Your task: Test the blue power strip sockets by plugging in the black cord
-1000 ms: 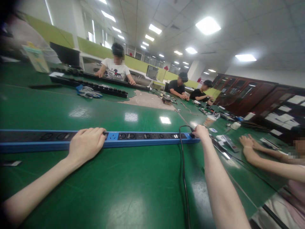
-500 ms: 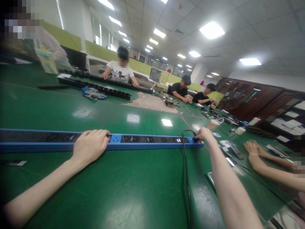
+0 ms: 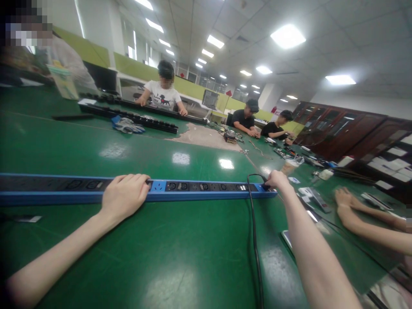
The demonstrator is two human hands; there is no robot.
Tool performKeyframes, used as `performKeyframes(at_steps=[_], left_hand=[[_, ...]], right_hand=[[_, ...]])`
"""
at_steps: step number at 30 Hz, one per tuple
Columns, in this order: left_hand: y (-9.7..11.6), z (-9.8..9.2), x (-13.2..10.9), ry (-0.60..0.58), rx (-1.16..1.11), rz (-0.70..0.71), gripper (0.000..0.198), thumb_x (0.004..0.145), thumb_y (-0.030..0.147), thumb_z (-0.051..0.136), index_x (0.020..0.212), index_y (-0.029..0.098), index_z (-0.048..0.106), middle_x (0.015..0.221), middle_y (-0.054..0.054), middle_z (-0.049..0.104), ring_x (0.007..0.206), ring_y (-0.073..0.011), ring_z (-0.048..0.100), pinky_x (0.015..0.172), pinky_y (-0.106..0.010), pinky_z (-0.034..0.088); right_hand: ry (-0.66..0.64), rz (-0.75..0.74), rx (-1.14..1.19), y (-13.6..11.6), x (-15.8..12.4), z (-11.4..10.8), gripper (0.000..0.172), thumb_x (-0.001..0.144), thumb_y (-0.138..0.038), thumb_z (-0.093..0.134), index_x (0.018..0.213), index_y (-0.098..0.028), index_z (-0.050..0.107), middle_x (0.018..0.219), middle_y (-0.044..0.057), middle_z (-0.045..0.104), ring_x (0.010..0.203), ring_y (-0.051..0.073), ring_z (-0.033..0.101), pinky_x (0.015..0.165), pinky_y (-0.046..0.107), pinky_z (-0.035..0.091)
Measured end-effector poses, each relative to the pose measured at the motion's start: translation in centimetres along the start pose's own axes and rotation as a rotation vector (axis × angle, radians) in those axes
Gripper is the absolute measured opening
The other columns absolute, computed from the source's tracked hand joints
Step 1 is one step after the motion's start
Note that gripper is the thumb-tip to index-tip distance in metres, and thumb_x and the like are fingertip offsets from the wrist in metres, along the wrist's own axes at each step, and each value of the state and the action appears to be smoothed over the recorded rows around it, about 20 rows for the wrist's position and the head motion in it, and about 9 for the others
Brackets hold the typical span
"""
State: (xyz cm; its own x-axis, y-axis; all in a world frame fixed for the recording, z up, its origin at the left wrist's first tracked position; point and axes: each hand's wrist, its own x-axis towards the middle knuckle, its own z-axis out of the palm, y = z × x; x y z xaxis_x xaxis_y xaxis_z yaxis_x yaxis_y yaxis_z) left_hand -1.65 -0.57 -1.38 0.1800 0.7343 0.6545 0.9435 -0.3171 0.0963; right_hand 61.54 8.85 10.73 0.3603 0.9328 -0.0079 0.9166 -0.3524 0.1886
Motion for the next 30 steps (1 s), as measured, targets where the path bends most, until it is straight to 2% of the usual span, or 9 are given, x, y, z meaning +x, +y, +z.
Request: performKeyframes(at_steps=[6,11,17,23,26,30], left_hand=[[0.0,0.0,0.1,-0.012,0.006,0.005,0.031,0.100,0.031,0.042,0.107,0.021,0.070,0.102,-0.012,0.076,0.101,-0.0300,0.067,0.097,-0.046,0.040],[0.0,0.0,0.1,-0.005,0.008,-0.010,0.031,0.100,0.031,0.041,0.107,0.021,0.070,0.101,-0.012,0.076,0.101,-0.0303,0.066,0.098,-0.046,0.040],[0.2,-0.3,0.0,-0.015,0.003,-0.001,0.033,0.100,0.031,0.041,0.107,0.020,0.071,0.100,-0.013,0.075,0.099,-0.0309,0.067,0.098,-0.047,0.040],[0.2,-0.3,0.1,0.012,0.012,0.000,0.030,0.099,0.030,0.043,0.105,0.021,0.071,0.096,-0.012,0.075,0.096,-0.0299,0.067,0.096,-0.046,0.042],[0.2,-0.4,0.2,0.023,0.017,0.008,0.028,0.099,0.029,0.044,0.104,0.021,0.071,0.096,-0.011,0.075,0.096,-0.0294,0.067,0.095,-0.046,0.043],[0.2,-0.6,0.3,0.031,0.022,0.011,0.027,0.099,0.027,0.045,0.103,0.022,0.071,0.095,-0.011,0.075,0.095,-0.0289,0.068,0.094,-0.046,0.044]], right_hand=[[-0.114,0.002,0.027,-0.1,1.0,-0.5,0.013,0.068,-0.030,0.084,0.072,-0.019,0.079,0.067,0.008,0.074,0.071,0.024,0.073,0.071,0.032,0.056],[-0.036,-0.019,0.028,0.6,0.9,0.1,0.017,0.068,-0.036,0.086,0.070,-0.021,0.077,0.065,0.007,0.073,0.072,0.025,0.074,0.070,0.031,0.055],[-0.114,0.036,0.053,0.9,1.3,0.4,0.018,0.071,-0.038,0.084,0.075,-0.021,0.079,0.068,0.007,0.074,0.071,0.024,0.073,0.070,0.031,0.054],[0.021,0.043,0.053,1.3,0.7,1.7,0.019,0.073,-0.039,0.080,0.078,-0.021,0.079,0.072,0.008,0.075,0.078,0.028,0.073,0.071,0.033,0.053],[0.089,0.082,0.156,1.6,0.0,3.8,0.022,0.077,-0.040,0.075,0.088,-0.020,0.078,0.082,0.009,0.077,0.083,0.028,0.074,0.072,0.033,0.053],[0.277,0.174,0.244,1.5,-0.7,7.6,0.038,0.086,-0.053,0.064,0.104,-0.020,0.072,0.103,0.015,0.077,0.096,0.033,0.073,0.076,0.038,0.054]])
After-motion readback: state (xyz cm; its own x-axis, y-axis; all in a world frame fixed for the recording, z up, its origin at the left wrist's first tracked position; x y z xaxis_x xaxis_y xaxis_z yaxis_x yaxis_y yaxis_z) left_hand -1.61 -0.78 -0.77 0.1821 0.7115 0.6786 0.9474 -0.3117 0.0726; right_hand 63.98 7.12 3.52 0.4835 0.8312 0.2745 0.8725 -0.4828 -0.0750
